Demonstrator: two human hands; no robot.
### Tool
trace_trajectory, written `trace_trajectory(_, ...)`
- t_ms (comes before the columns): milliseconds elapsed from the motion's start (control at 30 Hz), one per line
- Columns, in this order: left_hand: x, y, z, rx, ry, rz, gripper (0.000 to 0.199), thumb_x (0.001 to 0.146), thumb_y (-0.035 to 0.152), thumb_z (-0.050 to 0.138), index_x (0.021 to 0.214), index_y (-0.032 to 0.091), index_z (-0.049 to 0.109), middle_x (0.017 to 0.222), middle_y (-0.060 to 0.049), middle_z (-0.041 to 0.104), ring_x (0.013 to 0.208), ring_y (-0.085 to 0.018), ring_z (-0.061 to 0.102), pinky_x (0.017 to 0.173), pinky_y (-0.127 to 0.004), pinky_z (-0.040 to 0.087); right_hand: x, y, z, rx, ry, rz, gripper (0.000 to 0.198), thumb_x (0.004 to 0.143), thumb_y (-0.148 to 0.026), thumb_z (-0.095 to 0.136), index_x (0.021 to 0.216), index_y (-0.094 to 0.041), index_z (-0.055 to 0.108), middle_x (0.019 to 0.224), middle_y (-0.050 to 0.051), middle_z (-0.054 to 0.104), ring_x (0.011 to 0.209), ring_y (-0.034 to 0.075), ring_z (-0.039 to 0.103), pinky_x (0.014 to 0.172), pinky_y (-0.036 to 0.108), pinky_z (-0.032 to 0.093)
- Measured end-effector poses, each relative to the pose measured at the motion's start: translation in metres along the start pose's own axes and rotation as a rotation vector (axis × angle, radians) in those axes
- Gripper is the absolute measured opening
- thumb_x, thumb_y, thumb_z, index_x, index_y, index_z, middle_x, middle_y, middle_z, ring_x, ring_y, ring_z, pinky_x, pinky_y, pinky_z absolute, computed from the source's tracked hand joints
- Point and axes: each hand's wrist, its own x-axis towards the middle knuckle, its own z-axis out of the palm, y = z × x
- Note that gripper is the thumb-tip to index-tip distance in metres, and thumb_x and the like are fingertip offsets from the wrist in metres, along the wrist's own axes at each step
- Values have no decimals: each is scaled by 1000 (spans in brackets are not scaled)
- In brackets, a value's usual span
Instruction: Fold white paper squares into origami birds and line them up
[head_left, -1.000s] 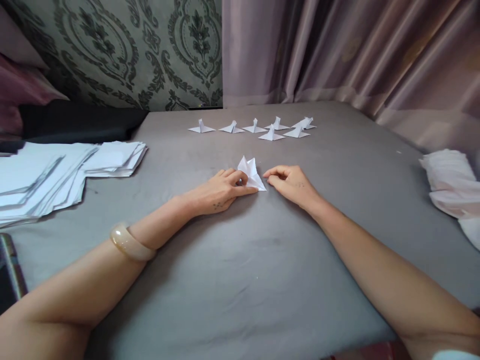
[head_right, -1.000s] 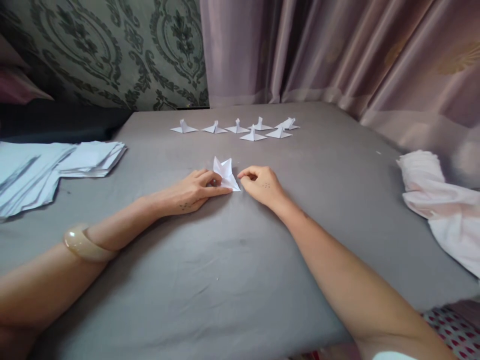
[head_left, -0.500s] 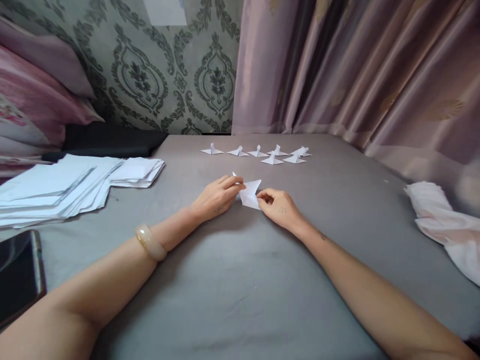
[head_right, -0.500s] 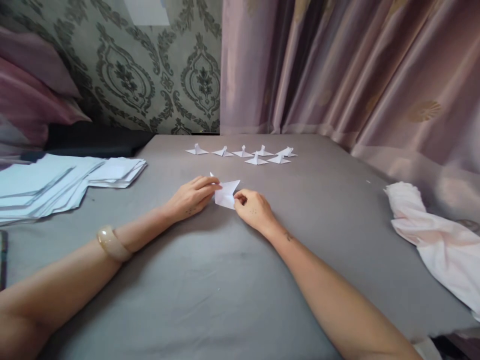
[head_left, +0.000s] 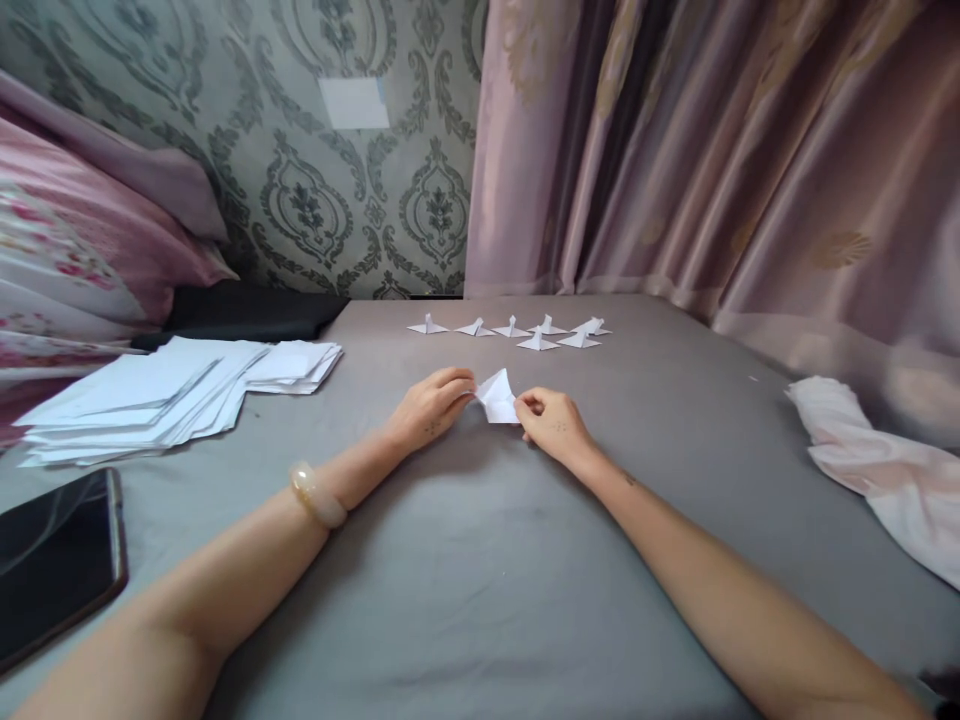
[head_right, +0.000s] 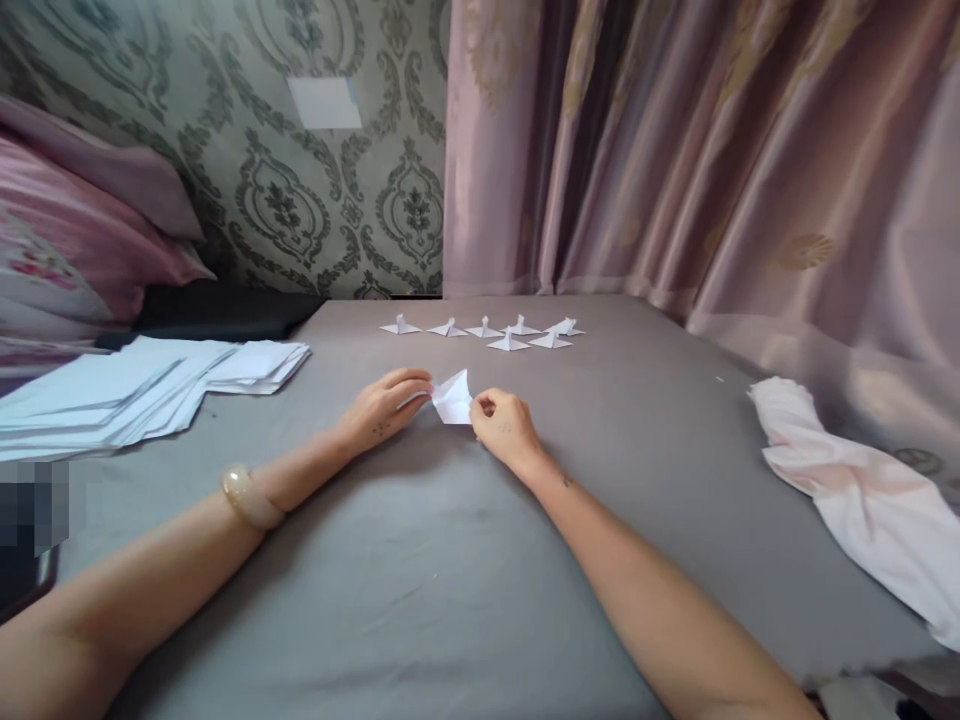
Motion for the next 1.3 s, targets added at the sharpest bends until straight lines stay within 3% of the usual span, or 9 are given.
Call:
trace_trajectory(133, 3, 10, 1, -248, 11, -116, 19, 91, 29, 52, 93, 19, 68, 99, -8, 68, 91, -18, 61, 86, -32, 46, -3, -7, -5, 270, -41, 97, 29, 78, -45, 59, 77, -16, 64, 65, 3, 65, 43, 9, 50, 38, 20, 34)
trace_trajectory(300, 9, 38, -2, -836, 159, -639, 22, 76, 39, 69, 81, 18, 72, 77, -4, 67, 70, -15, 57, 67, -26, 44, -4, -13, -23, 550, -134, 68, 56, 79, -67, 50, 82, -14, 66, 76, 6, 62, 50, 9, 46, 39, 21, 31)
trace_trajectory(400, 11, 48, -1, -1040, 237, -825, 24, 69, 39, 76, 77, 17, 72, 76, -3, 67, 68, -13, 54, 64, -24, 40, -4, -15, -30, 513, -111, 17, 56, 78, -67, 52, 87, -14, 68, 77, 5, 62, 54, 9, 46, 45, 22, 36)
trace_trajectory(567, 11, 52, 3, -1149, 279, -1005, 26, 61, 37, 82, 76, 17, 73, 72, -2, 64, 61, -9, 48, 56, -23, 32, -6, -15, -24, 331, 29, -99, 37, 68, -48, 71, 89, -19, 70, 90, 4, 64, 69, 12, 52, 65, 26, 44)
trace_trajectory(767, 13, 60, -1, -1202, 292, -955, 23, 62, 33, 81, 73, 16, 71, 70, 0, 61, 60, -8, 45, 57, -22, 33, -5, -8, -14, 305, 77, -130, 28, 70, -43, 70, 83, -18, 67, 69, 0, 60, 60, 12, 49, 63, 28, 42)
trace_trajectory(967, 13, 62, 0, -1208, 311, -920, 23, 63, 32, 80, 73, 15, 69, 70, 1, 61, 59, -7, 46, 58, -22, 35, -7, -13, -12, 431, 76, -200, 33, 70, -37, 70, 96, -20, 59, 85, 3, 68, 62, 12, 55, 62, 26, 45)
trace_trajectory(1067, 12, 62, 0, -1254, 314, -931, 27, 62, 29, 81, 82, 17, 68, 73, 1, 64, 61, -7, 50, 58, -22, 37, -8, -12, -12, 403, 67, -223, 35, 74, -34, 67, 106, -22, 61, 86, 1, 69, 61, 11, 54, 63, 25, 45)
trace_trajectory(1167, 11, 60, 0, -1310, 294, -897, 36, 64, 27, 80, 97, 21, 65, 82, 0, 68, 67, -10, 57, 62, -22, 40, -7, -9, -11, 326, 88, -227, 29, 77, -32, 63, 103, -21, 68, 87, 2, 68, 63, 11, 54, 64, 25, 45)
trace_trajectory(1300, 9, 54, 1, -1273, 282, -837, 35, 67, 24, 79, 100, 22, 68, 87, 0, 69, 72, -9, 58, 65, -21, 42, -5, -4, -11, 295, 100, -205, 27, 78, -32, 62, 99, -21, 72, 86, 2, 69, 63, 11, 53, 65, 25, 45)
